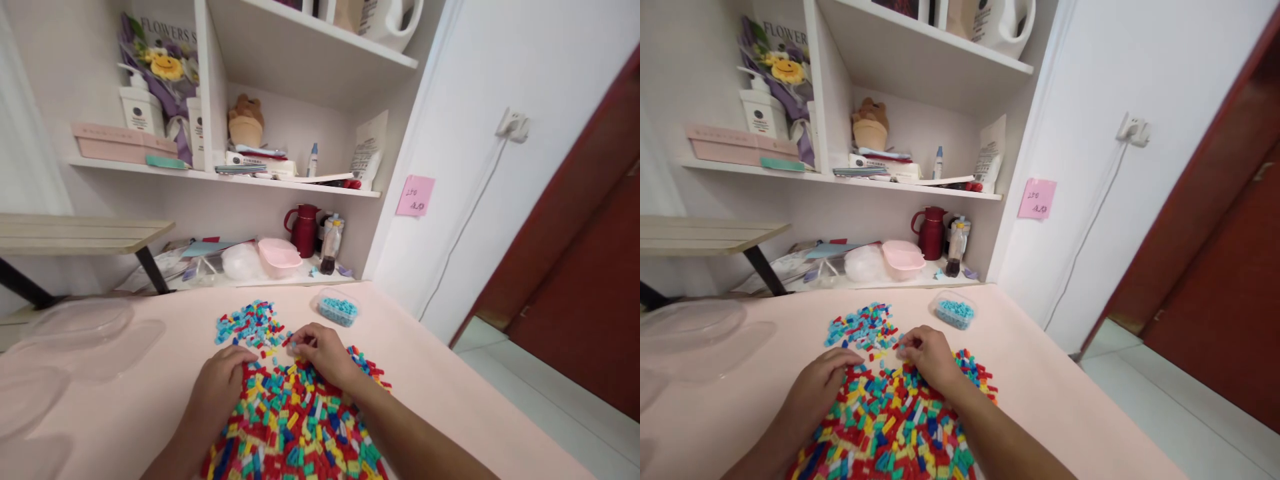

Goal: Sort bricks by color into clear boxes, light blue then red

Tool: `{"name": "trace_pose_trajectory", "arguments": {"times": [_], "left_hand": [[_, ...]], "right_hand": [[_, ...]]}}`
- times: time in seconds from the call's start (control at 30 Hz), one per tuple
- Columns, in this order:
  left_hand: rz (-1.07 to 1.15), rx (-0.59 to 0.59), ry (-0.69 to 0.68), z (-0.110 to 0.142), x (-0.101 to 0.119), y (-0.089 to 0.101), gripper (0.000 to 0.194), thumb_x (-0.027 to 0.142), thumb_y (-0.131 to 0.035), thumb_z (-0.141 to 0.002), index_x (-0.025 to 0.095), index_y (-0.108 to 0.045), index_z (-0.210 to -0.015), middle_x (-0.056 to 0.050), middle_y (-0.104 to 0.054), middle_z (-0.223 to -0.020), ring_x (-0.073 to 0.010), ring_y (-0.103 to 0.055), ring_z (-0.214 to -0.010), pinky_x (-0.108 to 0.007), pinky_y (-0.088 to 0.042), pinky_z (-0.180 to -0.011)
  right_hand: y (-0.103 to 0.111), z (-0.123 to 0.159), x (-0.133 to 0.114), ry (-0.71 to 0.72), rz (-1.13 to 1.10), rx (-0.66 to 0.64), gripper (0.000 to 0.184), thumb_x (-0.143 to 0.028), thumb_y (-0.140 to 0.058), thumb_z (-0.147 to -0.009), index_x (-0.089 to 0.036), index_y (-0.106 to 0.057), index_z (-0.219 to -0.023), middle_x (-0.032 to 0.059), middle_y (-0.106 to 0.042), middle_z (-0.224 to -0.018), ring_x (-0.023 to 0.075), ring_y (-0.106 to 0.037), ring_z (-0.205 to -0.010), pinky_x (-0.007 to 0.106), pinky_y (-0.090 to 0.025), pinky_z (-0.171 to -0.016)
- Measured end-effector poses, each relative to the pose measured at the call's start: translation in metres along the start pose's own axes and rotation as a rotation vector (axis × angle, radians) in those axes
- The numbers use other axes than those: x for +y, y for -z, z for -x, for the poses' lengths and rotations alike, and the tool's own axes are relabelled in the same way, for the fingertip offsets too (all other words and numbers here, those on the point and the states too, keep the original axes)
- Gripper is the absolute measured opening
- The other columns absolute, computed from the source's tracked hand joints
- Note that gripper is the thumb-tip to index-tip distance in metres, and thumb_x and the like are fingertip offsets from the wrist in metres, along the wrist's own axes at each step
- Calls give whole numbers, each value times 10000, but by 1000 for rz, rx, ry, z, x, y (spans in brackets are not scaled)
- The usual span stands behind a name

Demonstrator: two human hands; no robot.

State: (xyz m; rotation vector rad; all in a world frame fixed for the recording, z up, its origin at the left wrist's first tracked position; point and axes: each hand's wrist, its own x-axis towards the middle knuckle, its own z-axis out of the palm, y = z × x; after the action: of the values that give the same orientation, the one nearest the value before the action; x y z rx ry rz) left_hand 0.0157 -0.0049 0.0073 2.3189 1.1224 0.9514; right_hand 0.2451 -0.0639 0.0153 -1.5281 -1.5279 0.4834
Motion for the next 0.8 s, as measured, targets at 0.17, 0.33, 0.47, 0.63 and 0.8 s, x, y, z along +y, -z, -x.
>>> {"name": "trace_pose_trajectory", "arguments": {"times": [0.17, 0.33, 0.47, 0.63, 0.8], "left_hand": [[41, 52, 44, -3, -10, -1, 355, 240, -426, -741, 293, -777, -759, 24, -776, -914, -179, -717, -900, -257, -557, -826], [51, 72, 100, -3, -17, -5, 347, 285, -433, -734, 307, -778, -761, 40, -777, -924, -179, -720, -908, -241, -558, -806], [64, 83, 125, -2, -15, -4, 335, 287, -441, -739, 309, -774, -758, 41, -776, -918, -181, -719, -905, -245, -556, -804], [83, 78, 168, -1, -2, 0, 334, 257, -430, -727, 282, -763, -737, 16, -774, -863, -187, -718, -857, -269, -559, -789], [121, 44, 177, 2, 3, 1, 354, 227, -402, -731, 256, -753, -758, 0, -769, -878, -186, -709, -871, -287, -547, -815]], "right_hand": [[45, -16, 3, 193, 159, 301, 149, -185, -635, -814, -219, -737, -917, 49, -716, -923, 207, -631, -904, 334, -470, -850], [87, -24, 27, 87, 160, 534, 278, -288, -602, -827, -219, -728, -1065, 87, -702, -1025, 243, -623, -953, 391, -475, -878], [98, -21, 36, -20, -106, 650, 345, -362, -530, -845, -190, -712, -1082, 93, -707, -1022, 243, -636, -945, 380, -491, -838], [82, -13, 23, -115, -291, 498, 313, -378, -565, -800, -175, -729, -973, 62, -712, -846, 219, -637, -806, 353, -481, -766], [66, -4, 8, -9, -146, 245, 241, -397, -616, -789, -223, -755, -882, 59, -725, -994, 253, -622, -977, 377, -441, -879]]}}
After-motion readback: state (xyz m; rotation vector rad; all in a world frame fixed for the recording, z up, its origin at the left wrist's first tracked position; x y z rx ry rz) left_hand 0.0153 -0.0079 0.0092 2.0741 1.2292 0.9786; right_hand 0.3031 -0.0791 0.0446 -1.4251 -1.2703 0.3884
